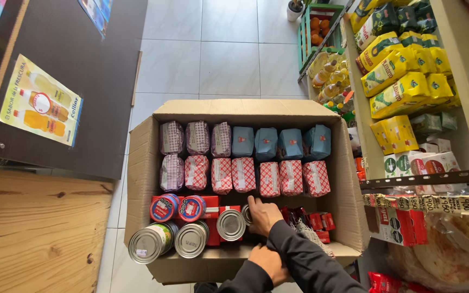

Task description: The person picks up several food cans and bags from a large cardboard box and places them onto a metal shelf.

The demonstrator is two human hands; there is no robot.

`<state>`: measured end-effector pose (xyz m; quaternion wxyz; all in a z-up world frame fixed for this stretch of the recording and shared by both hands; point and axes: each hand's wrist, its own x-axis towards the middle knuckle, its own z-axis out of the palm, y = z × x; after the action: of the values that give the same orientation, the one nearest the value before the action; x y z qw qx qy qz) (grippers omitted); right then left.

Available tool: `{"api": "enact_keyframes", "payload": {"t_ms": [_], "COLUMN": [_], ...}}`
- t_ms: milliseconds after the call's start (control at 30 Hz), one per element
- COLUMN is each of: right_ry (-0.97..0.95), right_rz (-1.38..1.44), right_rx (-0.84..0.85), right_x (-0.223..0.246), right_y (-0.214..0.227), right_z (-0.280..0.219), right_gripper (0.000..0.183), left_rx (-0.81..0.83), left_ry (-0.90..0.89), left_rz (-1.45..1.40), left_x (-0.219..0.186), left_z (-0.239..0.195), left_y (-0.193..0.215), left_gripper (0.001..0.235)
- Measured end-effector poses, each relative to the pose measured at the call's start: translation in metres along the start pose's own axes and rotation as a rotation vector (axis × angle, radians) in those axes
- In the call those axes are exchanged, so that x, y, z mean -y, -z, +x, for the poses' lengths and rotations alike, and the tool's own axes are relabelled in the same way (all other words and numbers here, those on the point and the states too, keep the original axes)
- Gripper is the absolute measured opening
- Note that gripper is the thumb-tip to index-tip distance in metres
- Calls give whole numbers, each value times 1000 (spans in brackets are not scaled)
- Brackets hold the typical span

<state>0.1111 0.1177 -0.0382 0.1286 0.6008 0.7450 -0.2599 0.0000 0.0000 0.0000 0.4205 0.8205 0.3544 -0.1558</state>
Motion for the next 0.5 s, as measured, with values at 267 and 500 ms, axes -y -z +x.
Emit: {"api": "enact_keyframes", "payload": {"t_ms": [267, 500], "right_ry": [-93, -173], "right_rz": [-193, -233], "right_rx": [333, 285], "right_x": [2, -11], "right_y": [-44, -71], "right_z": [25, 38], "right_gripper": [161, 162], "left_rx": [-212, -352], "left_ry": [-96, -279], "left_rz": [42, -97], "left_x": [26, 36], "left_z": [-45, -80], "left_y": [-12, 13], "left_gripper": [54, 57]}}
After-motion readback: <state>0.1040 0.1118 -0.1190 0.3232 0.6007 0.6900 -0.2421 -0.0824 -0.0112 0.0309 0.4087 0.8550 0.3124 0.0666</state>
